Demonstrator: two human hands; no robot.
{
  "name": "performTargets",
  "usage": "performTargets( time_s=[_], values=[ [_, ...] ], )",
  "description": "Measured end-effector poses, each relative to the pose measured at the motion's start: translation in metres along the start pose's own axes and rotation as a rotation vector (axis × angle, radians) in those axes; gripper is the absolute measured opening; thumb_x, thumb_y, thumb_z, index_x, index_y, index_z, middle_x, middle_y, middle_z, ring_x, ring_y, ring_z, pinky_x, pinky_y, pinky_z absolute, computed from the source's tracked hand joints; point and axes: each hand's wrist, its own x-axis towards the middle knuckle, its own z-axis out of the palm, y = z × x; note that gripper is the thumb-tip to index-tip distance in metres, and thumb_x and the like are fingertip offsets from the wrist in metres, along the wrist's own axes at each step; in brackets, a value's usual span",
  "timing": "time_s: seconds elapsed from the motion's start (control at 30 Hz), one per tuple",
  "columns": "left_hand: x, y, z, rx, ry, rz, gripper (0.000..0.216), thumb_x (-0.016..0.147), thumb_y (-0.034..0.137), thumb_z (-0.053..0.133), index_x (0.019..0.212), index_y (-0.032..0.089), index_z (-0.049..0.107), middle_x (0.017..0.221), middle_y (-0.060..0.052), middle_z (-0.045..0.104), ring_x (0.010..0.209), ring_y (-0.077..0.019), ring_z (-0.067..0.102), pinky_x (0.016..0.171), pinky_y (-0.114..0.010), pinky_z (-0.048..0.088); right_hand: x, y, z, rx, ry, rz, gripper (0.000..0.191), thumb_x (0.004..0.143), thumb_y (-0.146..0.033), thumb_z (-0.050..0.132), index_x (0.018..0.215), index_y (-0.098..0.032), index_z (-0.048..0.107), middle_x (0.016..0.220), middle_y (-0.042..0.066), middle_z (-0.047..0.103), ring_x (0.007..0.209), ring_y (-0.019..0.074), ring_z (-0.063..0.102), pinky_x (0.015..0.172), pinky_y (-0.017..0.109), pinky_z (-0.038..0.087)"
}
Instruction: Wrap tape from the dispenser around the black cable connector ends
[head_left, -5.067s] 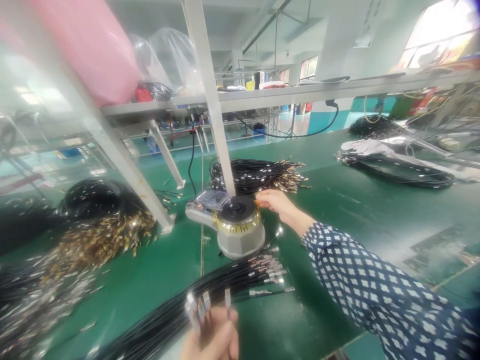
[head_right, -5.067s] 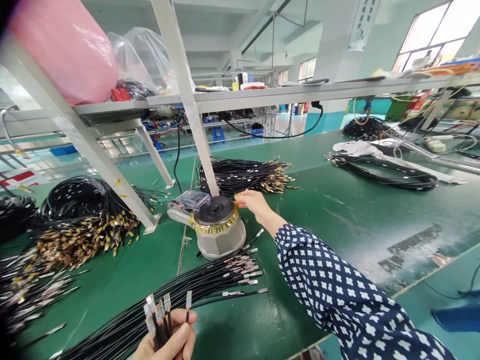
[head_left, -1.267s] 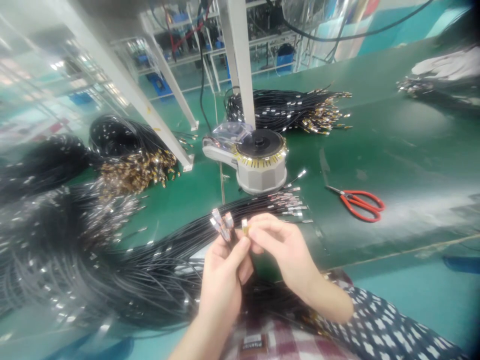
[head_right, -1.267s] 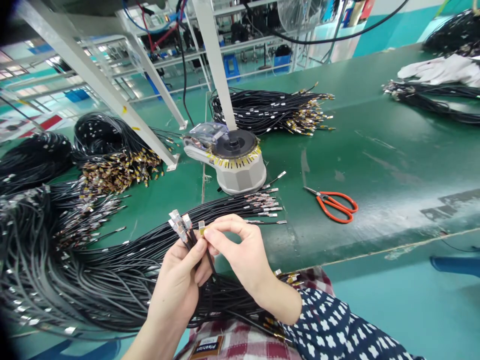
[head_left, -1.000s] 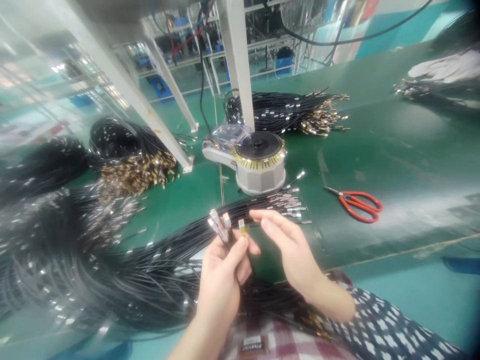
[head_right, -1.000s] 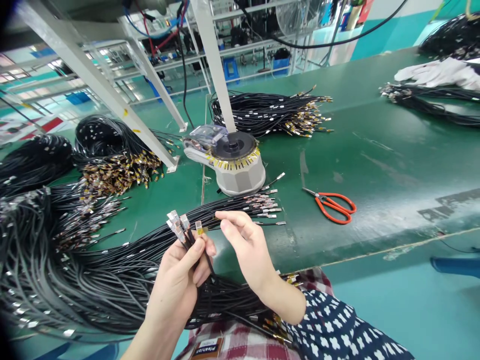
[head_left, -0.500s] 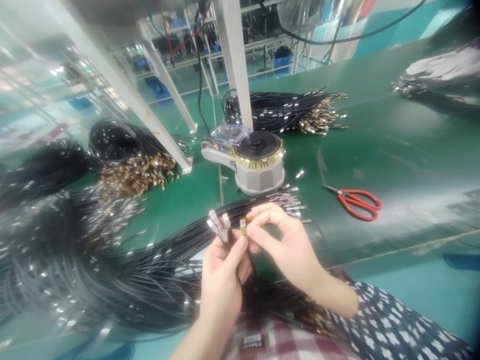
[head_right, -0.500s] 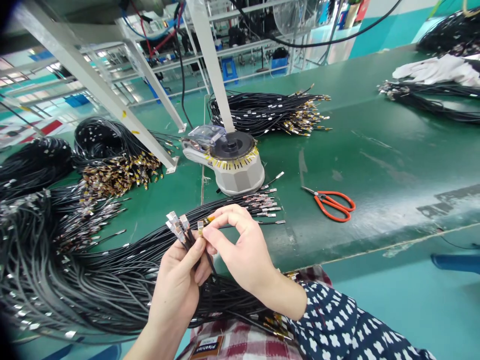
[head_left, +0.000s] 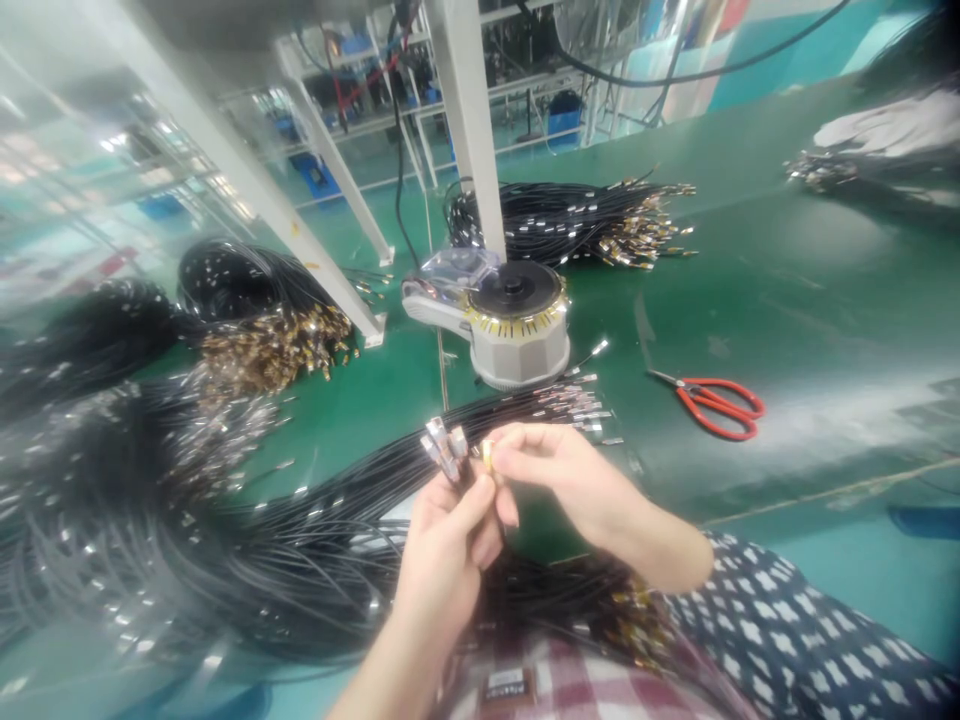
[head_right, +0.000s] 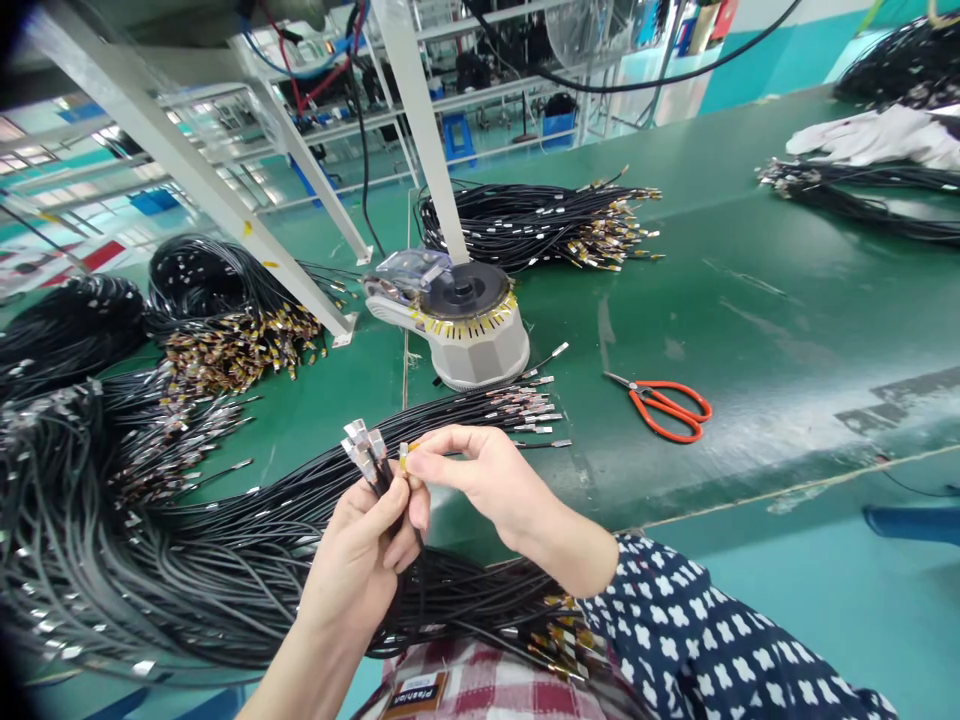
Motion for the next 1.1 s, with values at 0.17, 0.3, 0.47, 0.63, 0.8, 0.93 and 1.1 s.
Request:
performTargets(
  time_s=[0.17, 0.3, 0.47, 0.63, 0.8, 0.93, 1.1],
  values=[
    [0.004, 0.000, -0.007, -0.019, -0.178, -0.092, 0.028, 0.077, 0.033, 0.073, 0.062, 0.012, 0.060, 0.048, 0.000, 0.058, 0.033, -0.0005, 0.022, 0.034, -0.016, 0.016, 0.009, -0.011, -0.013, -0.100, -0.124, 0.198, 0.015, 0.068, -0.027, 0.077, 0.078, -0.015, 0.073, 0.067, -0.001, 0.070, 0.062, 0.0122, 0.062, 0.075, 0.030, 0.047],
    [0.007, -0.004, -0.011, -0.058, -0.235, -0.123, 0.031, 0.075, 0.035, 0.074, 0.060, 0.012, 0.059, 0.045, 0.003, 0.050, 0.033, -0.0007, 0.020, 0.033, -0.017, 0.017, 0.017, -0.011, -0.019, -0.122, -0.162, 0.205, 0.014, 0.063, -0.027, 0.080, 0.067, -0.016, 0.073, 0.085, 0.002, 0.072, 0.083, 0.0149, 0.064, 0.088, 0.032, 0.044],
    [0.010, -0.007, -0.014, -0.103, -0.252, -0.117, 0.026, 0.073, 0.036, 0.075, 0.068, 0.014, 0.061, 0.045, 0.006, 0.045, 0.034, -0.0012, 0.018, 0.034, -0.015, 0.023, 0.016, -0.010, -0.015, -0.119, -0.160, 0.143, 0.011, 0.068, -0.027, 0.078, 0.069, -0.017, 0.073, 0.096, 0.002, 0.070, 0.089, 0.0156, 0.063, 0.092, 0.033, 0.043],
    [0.009, -0.006, -0.017, -0.158, -0.284, -0.121, 0.031, 0.071, 0.038, 0.076, 0.062, 0.016, 0.057, 0.040, 0.008, 0.037, 0.034, -0.0033, 0.015, 0.034, -0.016, 0.025, 0.007, -0.010, -0.014, -0.342, -0.030, -0.016, 0.008, 0.077, -0.025, 0.071, 0.073, -0.019, 0.073, 0.112, 0.005, 0.065, 0.102, 0.0190, 0.061, 0.096, 0.036, 0.042],
    [0.008, -0.005, -0.018, -0.179, -0.299, -0.139, 0.034, 0.074, 0.041, 0.073, 0.063, 0.017, 0.053, 0.041, 0.010, 0.032, 0.035, -0.0041, 0.012, 0.034, -0.016, 0.023, 0.002, -0.008, -0.015, -0.499, 0.077, -0.189, 0.010, 0.083, -0.025, 0.065, 0.080, -0.021, 0.074, 0.111, 0.006, 0.064, 0.109, 0.0200, 0.059, 0.100, 0.038, 0.041],
    [0.010, -0.004, -0.018, -0.177, -0.296, -0.148, 0.031, 0.074, 0.039, 0.074, 0.064, 0.017, 0.055, 0.041, 0.010, 0.031, 0.035, -0.0030, 0.011, 0.034, -0.016, 0.021, 0.001, -0.009, -0.014, -0.505, 0.094, -0.252, 0.012, 0.085, -0.026, 0.062, 0.082, -0.021, 0.073, 0.109, 0.005, 0.065, 0.109, 0.0201, 0.059, 0.099, 0.038, 0.043],
    [0.007, -0.004, -0.009, -0.072, -0.253, -0.179, 0.014, 0.078, 0.025, 0.072, 0.082, 0.013, 0.065, 0.072, -0.004, 0.066, 0.034, 0.0022, 0.022, 0.035, -0.015, 0.015, -0.002, -0.022, -0.020, -0.562, 0.173, -0.333, 0.009, 0.084, -0.022, 0.062, 0.087, -0.021, 0.070, 0.111, 0.005, 0.064, 0.110, 0.0213, 0.059, 0.099, 0.038, 0.043]
  ],
)
